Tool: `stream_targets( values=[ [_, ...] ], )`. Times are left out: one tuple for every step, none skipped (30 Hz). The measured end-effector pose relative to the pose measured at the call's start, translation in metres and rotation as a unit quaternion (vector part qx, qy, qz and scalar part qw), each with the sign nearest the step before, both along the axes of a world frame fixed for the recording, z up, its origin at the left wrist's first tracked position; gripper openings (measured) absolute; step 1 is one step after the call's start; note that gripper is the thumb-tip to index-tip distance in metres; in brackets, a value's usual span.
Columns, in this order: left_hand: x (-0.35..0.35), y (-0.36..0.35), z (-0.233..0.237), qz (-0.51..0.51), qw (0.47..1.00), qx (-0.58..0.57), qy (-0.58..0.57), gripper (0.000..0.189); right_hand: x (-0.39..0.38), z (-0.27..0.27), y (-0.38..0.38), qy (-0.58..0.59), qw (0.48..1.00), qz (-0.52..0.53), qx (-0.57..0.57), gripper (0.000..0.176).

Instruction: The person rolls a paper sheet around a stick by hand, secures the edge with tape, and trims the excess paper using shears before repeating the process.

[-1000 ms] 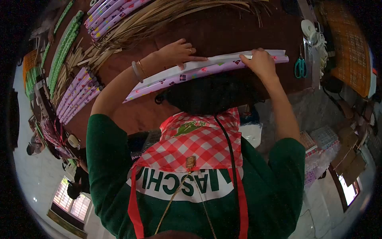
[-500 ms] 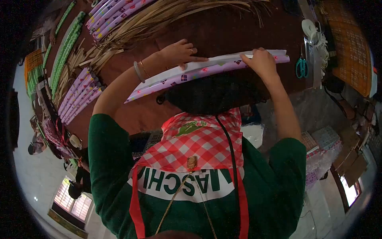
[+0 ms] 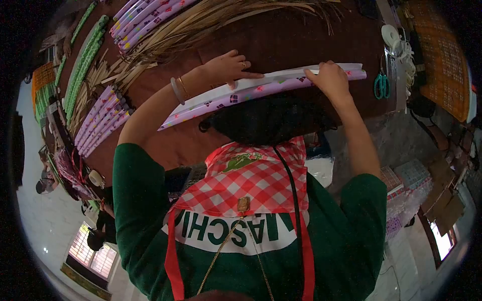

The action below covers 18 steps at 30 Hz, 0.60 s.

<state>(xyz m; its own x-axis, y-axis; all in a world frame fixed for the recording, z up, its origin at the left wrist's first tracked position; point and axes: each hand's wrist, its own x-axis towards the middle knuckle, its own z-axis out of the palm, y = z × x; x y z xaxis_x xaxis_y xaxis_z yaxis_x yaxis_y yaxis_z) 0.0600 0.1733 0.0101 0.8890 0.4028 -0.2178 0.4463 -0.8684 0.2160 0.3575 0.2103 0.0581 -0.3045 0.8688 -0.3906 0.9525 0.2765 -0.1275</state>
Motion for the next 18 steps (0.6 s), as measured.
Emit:
stream_targets(
  values=[
    [-0.0003, -0.0001, 0.0, 0.0, 1.0, 0.001, -0.006, 0.084, 0.0003, -0.0004, -0.0003, 0.006, 1.0, -0.001, -0.002, 0.053],
    [-0.0005, -0.0002, -0.0001, 0.001, 1.0, 0.003, -0.012, 0.084, 0.0009, -0.0012, -0.0008, 0.006, 1.0, -0.001, -0.002, 0.053],
    [-0.0004, 0.0001, 0.0006, 0.001, 1.0, 0.003, -0.011, 0.084, 0.0016, -0.0021, -0.001, 0.006, 1.0, 0.002, 0.002, 0.053],
    [-0.0003, 0.0005, 0.0014, -0.001, 1.0, 0.0, -0.008, 0.084, 0.0018, -0.0026, -0.0009, 0.006, 1.0, 0.005, 0.006, 0.052],
    [-0.0002, 0.0008, 0.0021, -0.004, 1.0, -0.003, -0.005, 0.084, 0.0015, -0.0025, -0.0008, 0.006, 1.0, 0.005, 0.007, 0.052],
    [-0.0005, 0.0004, 0.0018, -0.004, 1.0, -0.003, -0.005, 0.084, 0.0013, -0.0023, -0.001, 0.006, 1.0, 0.0, 0.005, 0.052],
    [-0.0008, -0.0001, 0.0015, -0.001, 1.0, -0.001, -0.012, 0.083, 0.0011, -0.0021, -0.0012, 0.005, 1.0, -0.004, 0.004, 0.052],
    [-0.0011, -0.0005, 0.0012, 0.003, 1.0, 0.0, -0.019, 0.083, 0.0008, -0.0019, -0.0012, 0.005, 1.0, -0.005, 0.004, 0.052],
    [-0.0009, -0.0009, -0.0002, 0.002, 1.0, 0.0, -0.019, 0.083, 0.0005, -0.0018, -0.0014, 0.004, 1.0, -0.004, 0.004, 0.051],
    [-0.0003, -0.0011, -0.0016, 0.001, 1.0, 0.005, -0.015, 0.082, 0.0002, -0.0018, -0.0014, 0.002, 1.0, -0.003, 0.005, 0.051],
    [0.0003, -0.001, -0.0031, 0.0, 1.0, 0.009, -0.011, 0.082, 0.0009, -0.0034, -0.0016, 0.003, 1.0, -0.003, 0.005, 0.051],
    [0.0012, -0.0002, -0.0015, -0.001, 1.0, 0.009, -0.01, 0.082, 0.0024, -0.006, -0.002, 0.001, 1.0, 0.004, 0.011, 0.051],
    [0.002, 0.0013, 0.0002, -0.004, 1.0, 0.001, 0.0, 0.081, 0.0032, -0.0073, -0.002, -0.001, 1.0, 0.011, 0.017, 0.05],
    [0.0026, 0.0023, 0.0018, -0.006, 1.0, -0.008, 0.01, 0.081, 0.0026, -0.0069, -0.0023, -0.001, 1.0, 0.011, 0.018, 0.05],
    [0.0028, 0.0026, 0.0016, -0.007, 1.0, -0.007, 0.01, 0.081, 0.0012, -0.0059, -0.0032, -0.003, 1.0, 0.01, 0.025, 0.05],
    [0.003, 0.0029, 0.0013, -0.009, 1.0, -0.003, 0.006, 0.081, 0.0, -0.0053, -0.0037, -0.005, 0.999, 0.01, 0.033, 0.049],
    [0.0032, 0.003, 0.001, -0.01, 1.0, 0.002, 0.001, 0.08, -0.001, -0.0052, -0.0039, -0.005, 0.999, 0.009, 0.033, 0.049],
    [0.0034, 0.0027, -0.0011, -0.011, 1.0, 0.002, 0.002, 0.08, -0.002, -0.0051, -0.0042, -0.015, 0.999, 0.01, 0.039, 0.048]
  ],
)
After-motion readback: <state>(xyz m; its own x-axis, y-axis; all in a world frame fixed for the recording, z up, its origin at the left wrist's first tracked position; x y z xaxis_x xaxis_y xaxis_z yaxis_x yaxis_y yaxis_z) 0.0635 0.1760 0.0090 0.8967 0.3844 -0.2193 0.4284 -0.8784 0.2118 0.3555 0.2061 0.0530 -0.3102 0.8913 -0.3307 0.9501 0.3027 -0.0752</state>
